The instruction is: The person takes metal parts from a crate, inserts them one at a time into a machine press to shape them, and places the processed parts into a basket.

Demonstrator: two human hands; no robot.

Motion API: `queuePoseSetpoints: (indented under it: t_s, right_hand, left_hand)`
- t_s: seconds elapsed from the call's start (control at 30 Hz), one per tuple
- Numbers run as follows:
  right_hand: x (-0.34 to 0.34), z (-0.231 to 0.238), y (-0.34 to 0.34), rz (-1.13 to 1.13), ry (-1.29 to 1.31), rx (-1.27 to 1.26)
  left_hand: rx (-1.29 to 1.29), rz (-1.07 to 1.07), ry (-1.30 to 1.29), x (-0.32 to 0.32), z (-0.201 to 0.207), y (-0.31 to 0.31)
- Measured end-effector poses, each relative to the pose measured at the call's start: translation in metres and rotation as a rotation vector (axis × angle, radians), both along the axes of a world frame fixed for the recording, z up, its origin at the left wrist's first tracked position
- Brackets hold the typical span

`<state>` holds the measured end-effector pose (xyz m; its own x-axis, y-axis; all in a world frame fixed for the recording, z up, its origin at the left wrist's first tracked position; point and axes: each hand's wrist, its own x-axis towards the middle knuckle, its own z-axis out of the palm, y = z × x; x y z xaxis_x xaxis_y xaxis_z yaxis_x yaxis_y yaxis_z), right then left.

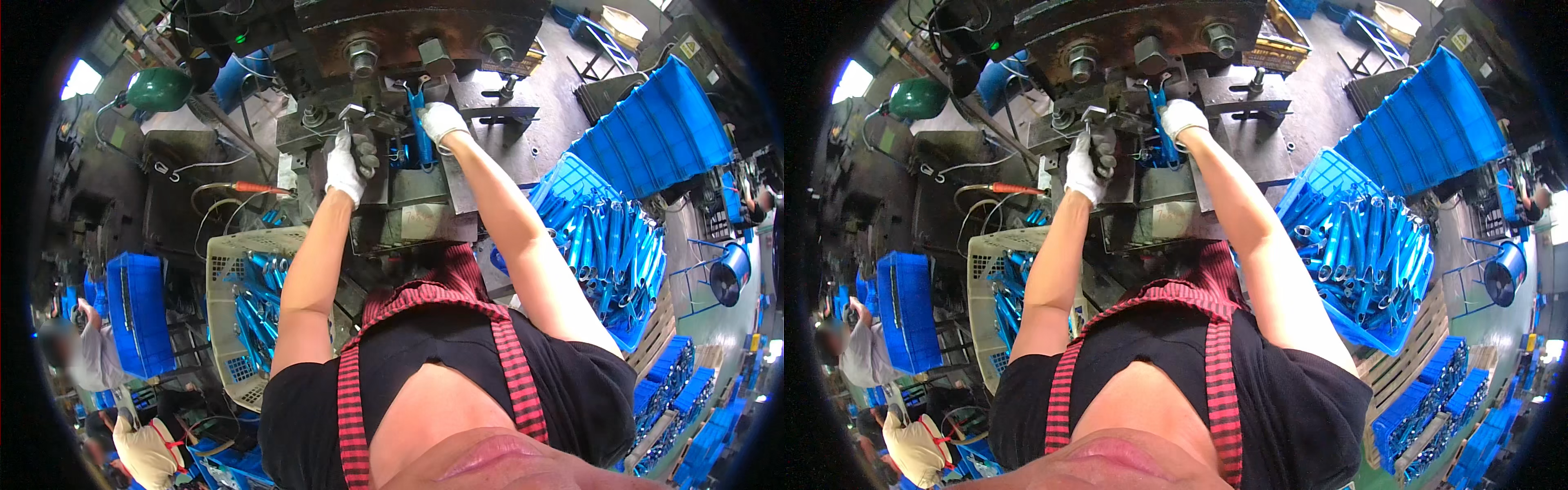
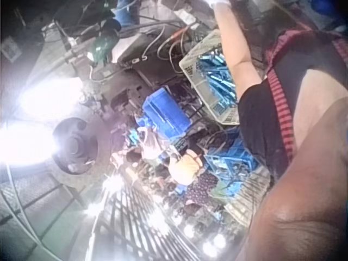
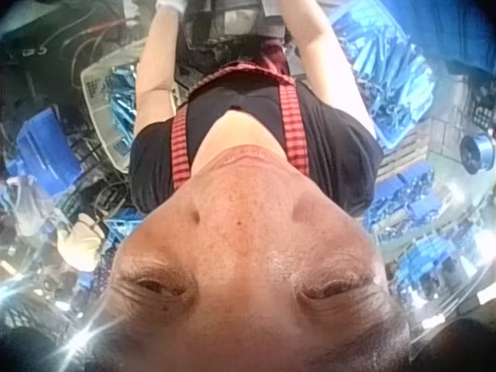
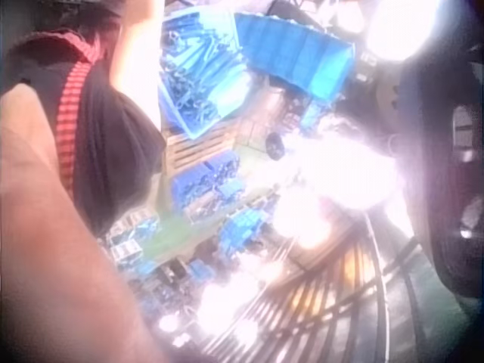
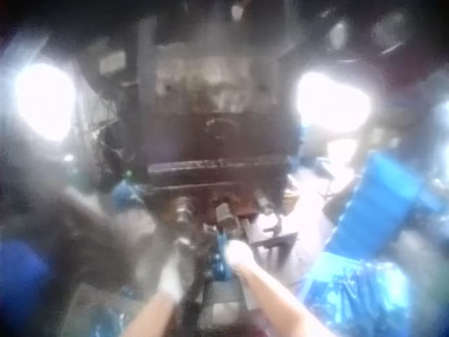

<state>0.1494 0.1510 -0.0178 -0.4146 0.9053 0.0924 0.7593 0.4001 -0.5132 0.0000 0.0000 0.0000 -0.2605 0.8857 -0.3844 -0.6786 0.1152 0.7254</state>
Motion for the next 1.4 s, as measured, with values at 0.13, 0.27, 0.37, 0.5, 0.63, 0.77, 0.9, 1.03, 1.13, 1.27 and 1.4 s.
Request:
queuePoseSetpoints:
  t_s: [0.13, 0.27, 0.37, 0.5, 0.63, 0.77, 0.9, 1.03, 1.13, 1.27, 1.4]
  right_hand:
    - [-0.007, -0.009, 0.001, -0.045, -0.076, 0.046]
    - [0.015, -0.012, -0.004, -0.139, 0.000, 0.095]
    - [0.055, 0.000, -0.026, -0.176, 0.246, 0.156]
    - [0.144, 0.002, -0.050, -0.251, 0.141, 0.222]
    - [0.274, -0.002, -0.061, -0.528, -0.085, 0.318]
    - [0.393, 0.040, -0.103, -0.922, -0.529, 0.293]
    - [0.431, 0.051, -0.128, -1.085, -0.601, -0.166]
    - [0.423, 0.057, -0.119, -1.080, -0.508, 0.045]
    - [0.400, 0.073, -0.118, -1.113, -0.365, 0.061]
    - [0.359, 0.074, -0.114, -0.816, -0.101, 0.131]
    - [0.282, 0.069, -0.106, -0.578, 0.052, 0.056]
  left_hand:
    - [0.084, 0.038, -0.083, 0.035, 0.016, 0.008]
    - [0.069, -0.038, -0.070, 0.074, 0.032, 0.021]
    - [0.067, -0.121, -0.102, 0.100, 0.030, 0.036]
    - [0.052, -0.284, -0.310, 0.135, -0.002, 0.061]
    - [-0.026, -0.251, -0.514, 0.150, -0.058, 0.087]
    - [-0.049, -0.241, -0.421, 0.163, -0.057, 0.088]
    - [-0.034, -0.269, -0.443, 0.158, -0.063, 0.084]
    - [0.019, -0.308, -0.504, 0.153, -0.070, 0.081]
    - [0.007, -0.307, -0.483, 0.157, -0.062, 0.079]
    - [-0.032, -0.255, -0.435, 0.167, -0.062, 0.078]
    - [-0.028, -0.193, -0.476, 0.160, -0.061, 0.079]
